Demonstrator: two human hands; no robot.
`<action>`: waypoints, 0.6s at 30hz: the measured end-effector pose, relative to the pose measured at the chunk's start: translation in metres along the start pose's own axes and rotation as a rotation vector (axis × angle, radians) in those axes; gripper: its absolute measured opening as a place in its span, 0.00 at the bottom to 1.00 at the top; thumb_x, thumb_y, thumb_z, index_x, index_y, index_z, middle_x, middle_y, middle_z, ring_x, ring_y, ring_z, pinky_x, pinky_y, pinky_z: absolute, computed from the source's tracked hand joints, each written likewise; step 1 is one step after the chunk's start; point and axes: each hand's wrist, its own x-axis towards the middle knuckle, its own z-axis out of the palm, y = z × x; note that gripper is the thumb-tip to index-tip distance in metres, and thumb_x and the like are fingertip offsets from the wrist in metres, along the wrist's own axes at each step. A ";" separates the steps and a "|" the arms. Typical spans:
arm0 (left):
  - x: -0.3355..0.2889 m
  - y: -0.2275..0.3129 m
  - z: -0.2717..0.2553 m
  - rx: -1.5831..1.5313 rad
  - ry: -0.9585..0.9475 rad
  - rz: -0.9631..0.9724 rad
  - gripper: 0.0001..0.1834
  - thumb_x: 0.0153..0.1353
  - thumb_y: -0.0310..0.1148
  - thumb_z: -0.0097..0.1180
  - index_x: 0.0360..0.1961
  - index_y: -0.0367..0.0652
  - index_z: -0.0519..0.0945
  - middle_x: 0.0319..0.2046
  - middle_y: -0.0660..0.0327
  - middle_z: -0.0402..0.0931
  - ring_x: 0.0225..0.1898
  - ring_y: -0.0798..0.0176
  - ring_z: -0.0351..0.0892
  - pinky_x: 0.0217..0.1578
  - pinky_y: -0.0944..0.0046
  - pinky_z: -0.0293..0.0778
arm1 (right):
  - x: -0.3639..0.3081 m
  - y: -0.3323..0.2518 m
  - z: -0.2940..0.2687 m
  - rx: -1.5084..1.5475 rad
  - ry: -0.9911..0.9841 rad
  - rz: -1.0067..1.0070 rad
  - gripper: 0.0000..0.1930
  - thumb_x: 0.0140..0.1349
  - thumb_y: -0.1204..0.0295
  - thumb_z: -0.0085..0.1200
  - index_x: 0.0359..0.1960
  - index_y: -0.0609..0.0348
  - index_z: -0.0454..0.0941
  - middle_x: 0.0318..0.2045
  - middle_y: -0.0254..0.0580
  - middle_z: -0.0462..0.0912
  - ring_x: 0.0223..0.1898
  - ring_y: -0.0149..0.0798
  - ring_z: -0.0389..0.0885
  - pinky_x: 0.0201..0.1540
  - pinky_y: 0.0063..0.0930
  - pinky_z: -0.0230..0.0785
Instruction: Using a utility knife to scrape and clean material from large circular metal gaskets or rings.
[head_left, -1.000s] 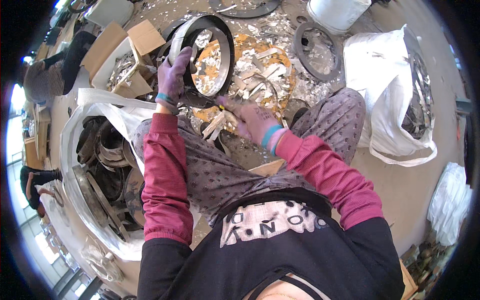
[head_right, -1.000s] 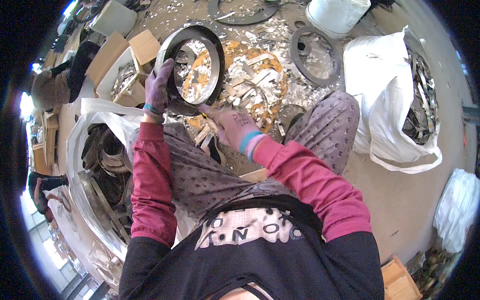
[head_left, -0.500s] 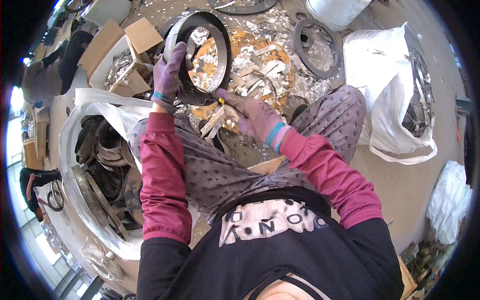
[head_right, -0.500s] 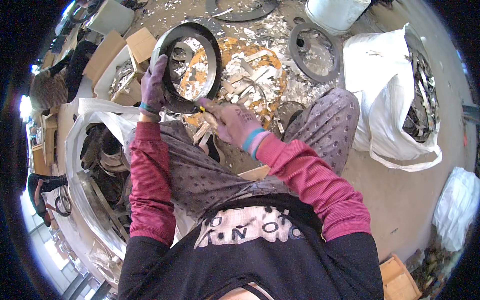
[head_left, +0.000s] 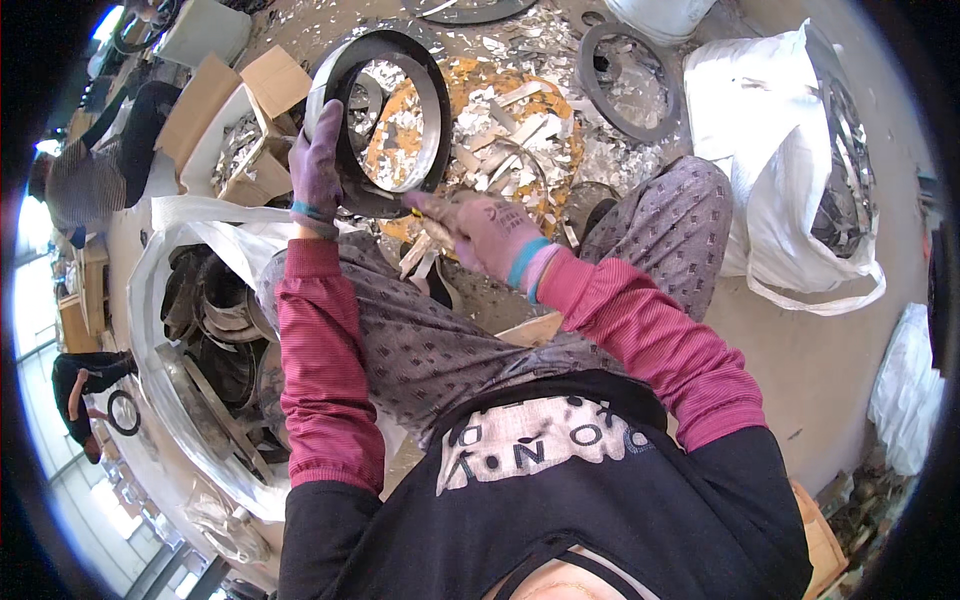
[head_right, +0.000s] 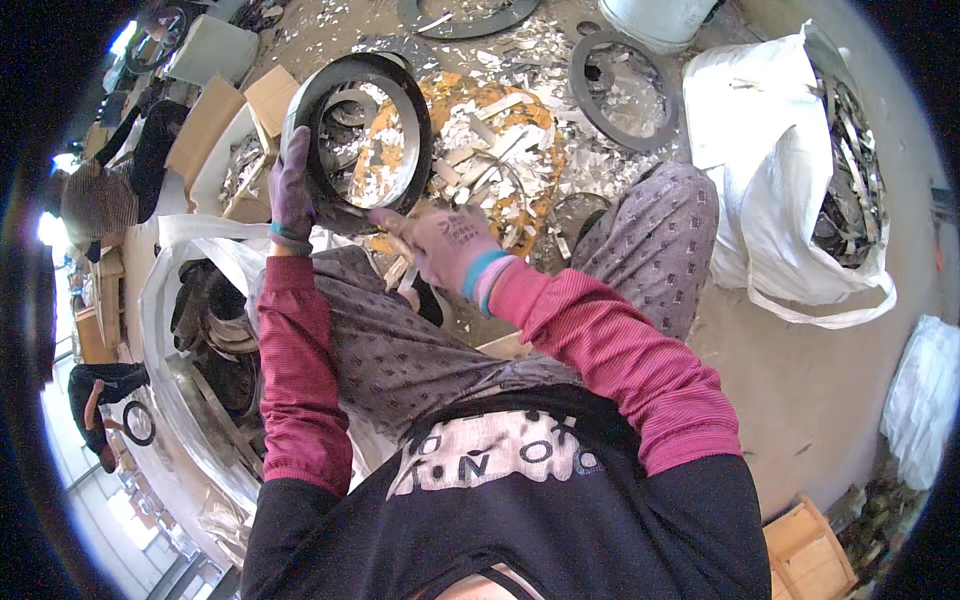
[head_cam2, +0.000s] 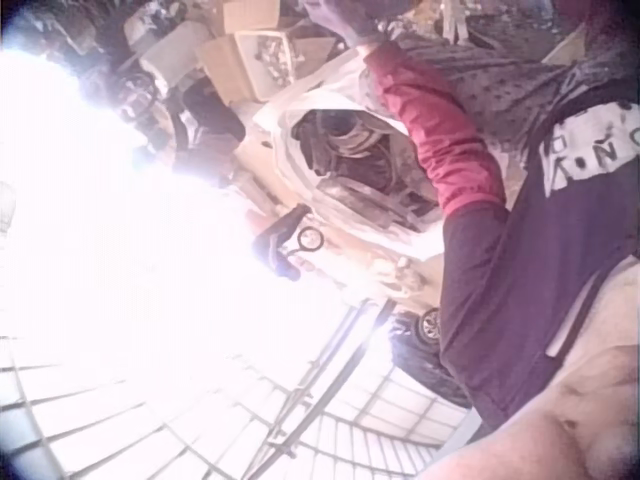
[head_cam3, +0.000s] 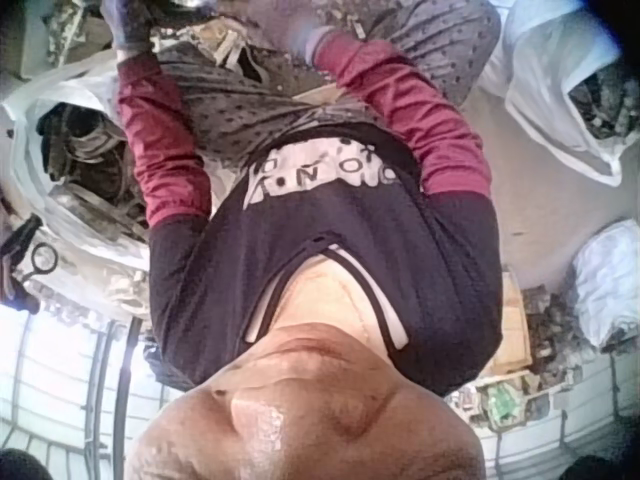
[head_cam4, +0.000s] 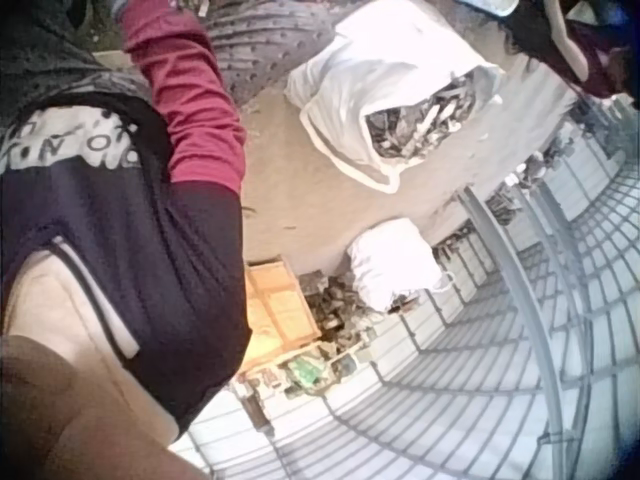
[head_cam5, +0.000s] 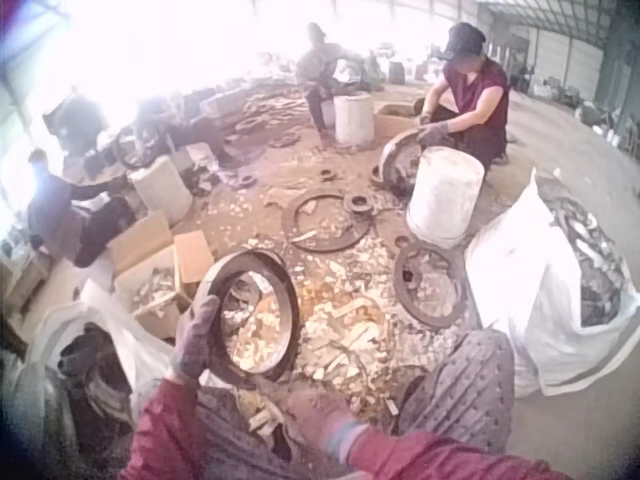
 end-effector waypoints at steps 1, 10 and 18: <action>0.001 -0.003 -0.004 -0.025 -0.012 0.013 0.29 0.59 0.46 0.61 0.52 0.31 0.74 0.45 0.60 0.77 0.41 0.69 0.77 0.43 0.70 0.72 | -0.002 0.003 0.002 0.005 -0.001 -0.003 0.31 0.61 0.73 0.46 0.67 0.33 0.58 0.34 0.48 0.79 0.37 0.48 0.80 0.58 0.53 0.60; 0.004 -0.008 -0.012 0.253 0.021 0.163 0.23 0.69 0.42 0.46 0.54 0.32 0.73 0.44 0.55 0.78 0.38 0.65 0.77 0.41 0.67 0.74 | -0.002 0.001 -0.009 0.018 -0.035 0.036 0.30 0.62 0.74 0.44 0.67 0.35 0.59 0.39 0.50 0.78 0.42 0.51 0.79 0.56 0.50 0.64; 0.000 0.004 -0.004 -0.071 0.024 0.013 0.28 0.60 0.45 0.60 0.52 0.30 0.75 0.45 0.60 0.78 0.41 0.70 0.76 0.43 0.70 0.72 | -0.015 0.014 -0.003 0.094 0.023 -0.008 0.38 0.53 0.79 0.48 0.67 0.32 0.59 0.28 0.47 0.73 0.28 0.44 0.76 0.33 0.36 0.69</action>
